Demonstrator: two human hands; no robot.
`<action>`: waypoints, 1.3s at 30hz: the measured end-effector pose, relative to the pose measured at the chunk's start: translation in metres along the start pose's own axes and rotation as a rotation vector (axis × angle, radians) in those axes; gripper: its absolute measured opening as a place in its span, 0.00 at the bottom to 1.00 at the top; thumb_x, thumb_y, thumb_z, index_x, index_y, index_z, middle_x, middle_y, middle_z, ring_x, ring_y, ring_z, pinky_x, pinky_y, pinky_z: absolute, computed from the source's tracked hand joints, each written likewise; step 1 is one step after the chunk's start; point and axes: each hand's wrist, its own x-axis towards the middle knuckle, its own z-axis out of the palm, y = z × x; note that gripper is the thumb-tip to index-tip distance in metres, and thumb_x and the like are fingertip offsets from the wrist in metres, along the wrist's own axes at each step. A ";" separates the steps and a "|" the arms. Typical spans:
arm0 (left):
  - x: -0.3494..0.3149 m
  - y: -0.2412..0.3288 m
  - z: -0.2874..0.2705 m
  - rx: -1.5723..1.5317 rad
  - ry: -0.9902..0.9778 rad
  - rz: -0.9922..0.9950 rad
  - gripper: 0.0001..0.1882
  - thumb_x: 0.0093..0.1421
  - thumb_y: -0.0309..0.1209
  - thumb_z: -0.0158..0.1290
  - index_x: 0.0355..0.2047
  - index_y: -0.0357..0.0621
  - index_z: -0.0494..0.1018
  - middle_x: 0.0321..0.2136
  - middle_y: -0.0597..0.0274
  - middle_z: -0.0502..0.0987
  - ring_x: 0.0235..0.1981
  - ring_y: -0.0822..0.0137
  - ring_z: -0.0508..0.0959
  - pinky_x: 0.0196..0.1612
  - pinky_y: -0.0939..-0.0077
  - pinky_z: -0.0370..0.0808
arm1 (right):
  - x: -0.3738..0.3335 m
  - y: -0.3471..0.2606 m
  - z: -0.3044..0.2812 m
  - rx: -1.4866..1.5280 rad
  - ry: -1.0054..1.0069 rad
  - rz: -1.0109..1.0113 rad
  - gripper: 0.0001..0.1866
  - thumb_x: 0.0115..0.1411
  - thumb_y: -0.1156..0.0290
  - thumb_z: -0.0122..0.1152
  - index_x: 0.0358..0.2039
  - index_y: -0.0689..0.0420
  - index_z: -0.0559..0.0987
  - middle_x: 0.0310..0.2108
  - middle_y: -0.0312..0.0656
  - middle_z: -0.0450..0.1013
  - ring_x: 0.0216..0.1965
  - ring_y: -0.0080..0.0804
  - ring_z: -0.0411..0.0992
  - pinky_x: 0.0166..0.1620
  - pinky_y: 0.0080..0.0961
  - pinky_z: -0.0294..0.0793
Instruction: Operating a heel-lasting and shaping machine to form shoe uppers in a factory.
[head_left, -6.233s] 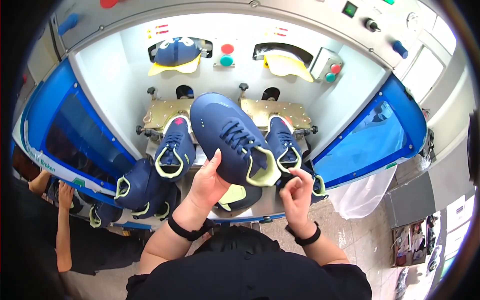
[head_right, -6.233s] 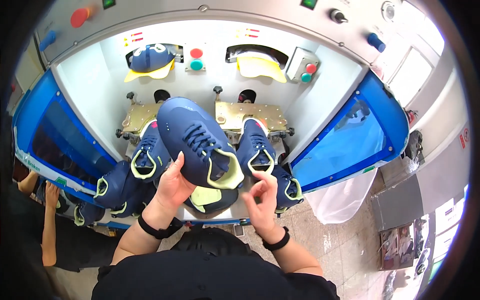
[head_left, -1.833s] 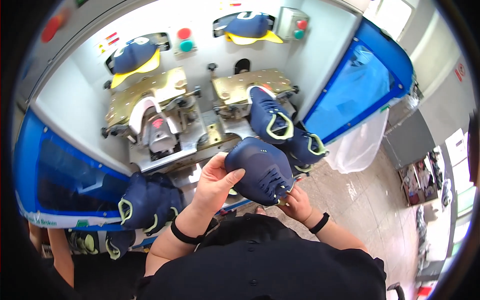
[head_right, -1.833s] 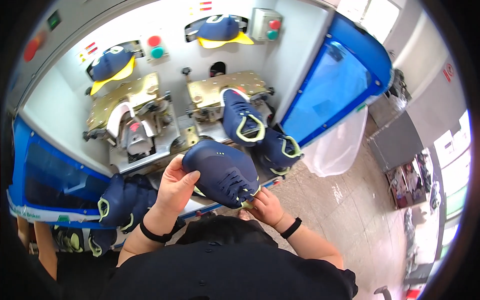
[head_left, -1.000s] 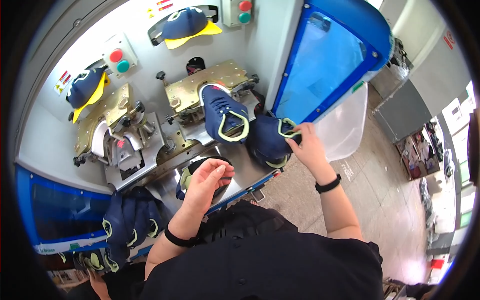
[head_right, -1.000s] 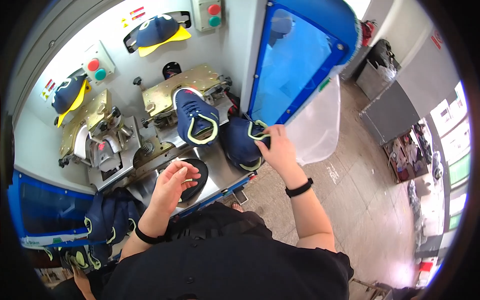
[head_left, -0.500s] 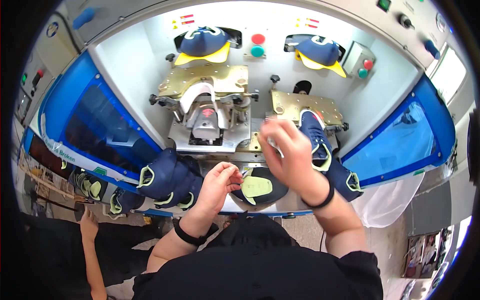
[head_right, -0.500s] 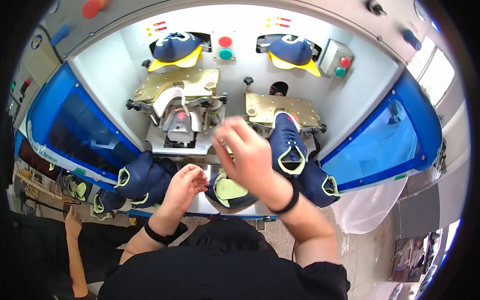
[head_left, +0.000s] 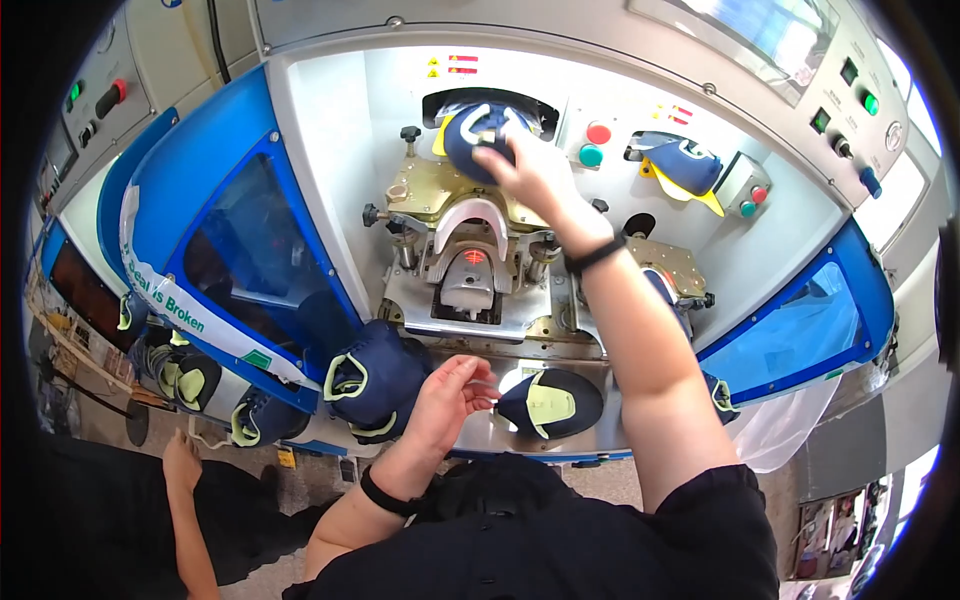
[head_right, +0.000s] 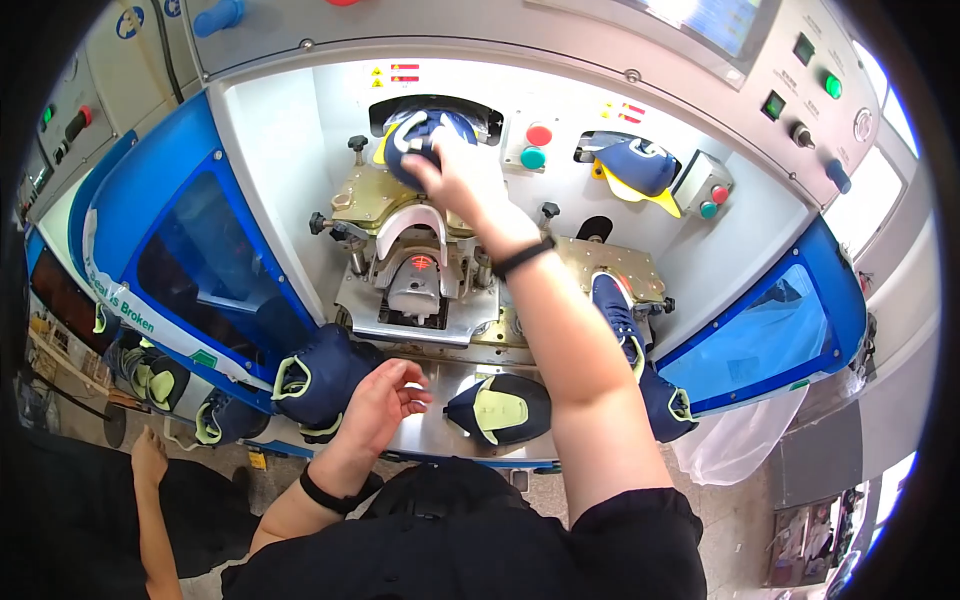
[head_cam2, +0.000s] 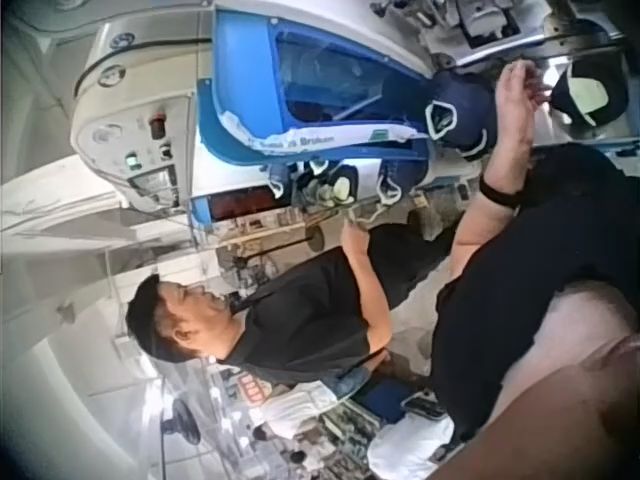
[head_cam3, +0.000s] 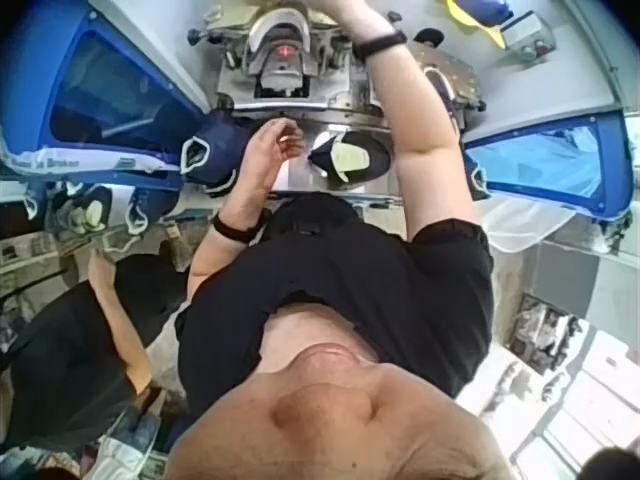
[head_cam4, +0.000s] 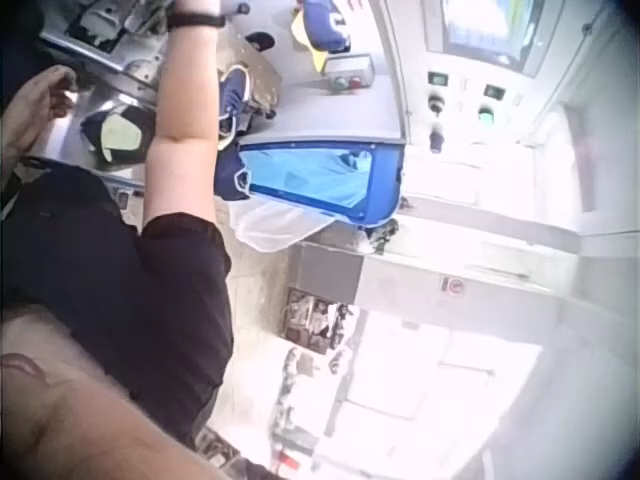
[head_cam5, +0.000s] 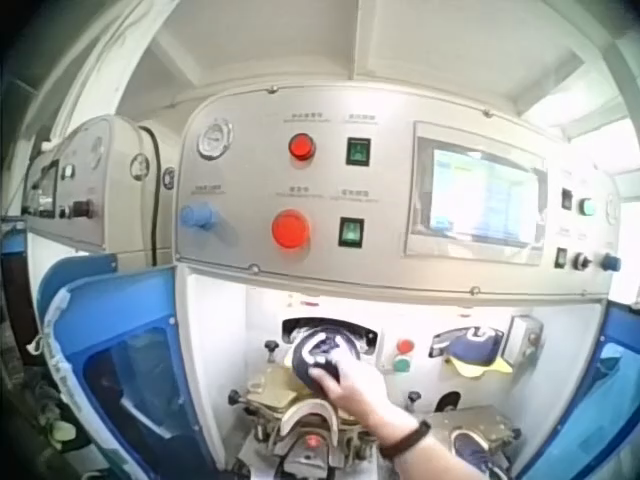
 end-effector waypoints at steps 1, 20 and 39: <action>0.001 0.002 -0.003 -0.030 0.006 -0.001 0.16 0.68 0.40 0.47 0.49 0.44 0.69 0.41 0.58 0.77 0.38 0.64 0.79 0.41 0.70 0.75 | -0.030 -0.020 0.003 -0.017 0.074 -0.048 0.20 0.57 0.53 0.64 0.36 0.58 0.74 0.32 0.52 0.75 0.34 0.54 0.74 0.36 0.44 0.73; 0.038 -0.023 -0.054 -0.303 -0.031 -0.055 0.19 0.71 0.44 0.42 0.56 0.48 0.64 0.49 0.61 0.73 0.47 0.65 0.76 0.52 0.63 0.75 | -0.178 -0.105 0.030 -0.073 -0.090 0.120 0.37 0.48 0.51 0.70 0.57 0.50 0.71 0.59 0.50 0.62 0.58 0.55 0.61 0.58 0.44 0.63; 0.039 -0.010 -0.052 -0.193 0.081 -0.075 0.20 0.71 0.47 0.39 0.56 0.50 0.64 0.48 0.61 0.72 0.47 0.65 0.75 0.50 0.63 0.75 | -0.179 -0.100 0.055 0.023 -0.191 0.187 0.33 0.52 0.54 0.67 0.56 0.56 0.71 0.54 0.52 0.67 0.58 0.58 0.63 0.63 0.46 0.61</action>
